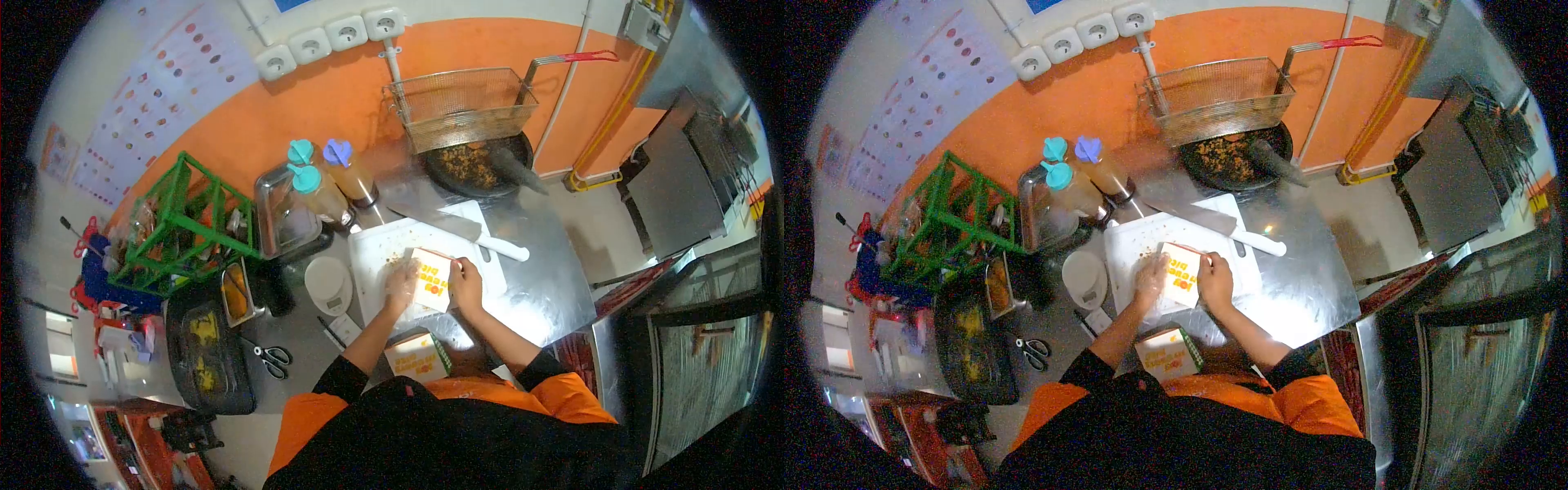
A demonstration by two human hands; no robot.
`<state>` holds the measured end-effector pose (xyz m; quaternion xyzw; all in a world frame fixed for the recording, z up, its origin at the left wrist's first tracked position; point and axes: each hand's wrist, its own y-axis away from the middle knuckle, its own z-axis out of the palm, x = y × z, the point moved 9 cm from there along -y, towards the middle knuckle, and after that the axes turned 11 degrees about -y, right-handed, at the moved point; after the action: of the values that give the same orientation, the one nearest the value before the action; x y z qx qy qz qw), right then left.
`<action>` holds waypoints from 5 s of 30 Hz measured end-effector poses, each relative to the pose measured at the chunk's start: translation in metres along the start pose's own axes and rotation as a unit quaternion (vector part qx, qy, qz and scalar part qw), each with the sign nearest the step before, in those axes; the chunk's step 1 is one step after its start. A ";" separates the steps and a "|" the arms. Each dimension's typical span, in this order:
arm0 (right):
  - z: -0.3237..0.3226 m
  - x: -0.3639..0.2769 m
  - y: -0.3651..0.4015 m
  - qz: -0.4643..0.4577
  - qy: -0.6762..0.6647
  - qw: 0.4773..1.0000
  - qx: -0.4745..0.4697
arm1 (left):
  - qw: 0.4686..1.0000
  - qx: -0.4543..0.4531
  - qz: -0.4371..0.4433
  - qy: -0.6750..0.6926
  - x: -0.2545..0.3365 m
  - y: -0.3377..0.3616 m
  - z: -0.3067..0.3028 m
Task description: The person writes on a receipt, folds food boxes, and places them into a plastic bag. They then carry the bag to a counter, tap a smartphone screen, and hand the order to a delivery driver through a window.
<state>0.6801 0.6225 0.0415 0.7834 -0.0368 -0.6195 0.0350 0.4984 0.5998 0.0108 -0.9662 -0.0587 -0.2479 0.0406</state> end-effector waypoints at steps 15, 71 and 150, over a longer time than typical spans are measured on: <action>0.013 -0.087 0.105 0.063 -0.114 0.958 -0.256 | 0.881 -0.152 -0.247 0.375 0.025 0.108 -0.080; 0.262 -0.183 0.206 -0.468 0.031 0.878 -0.092 | 0.390 0.358 -0.272 0.804 -0.235 0.673 -0.129; 1.238 -0.174 0.648 0.152 -0.392 0.865 -0.274 | 0.613 0.243 -0.223 0.718 -1.071 0.670 -0.862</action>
<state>-0.5738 -0.0165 -0.0095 0.4197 0.0056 -0.8477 0.3244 -0.7528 -0.2557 0.2126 -0.3915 -0.2825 -0.8403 0.2467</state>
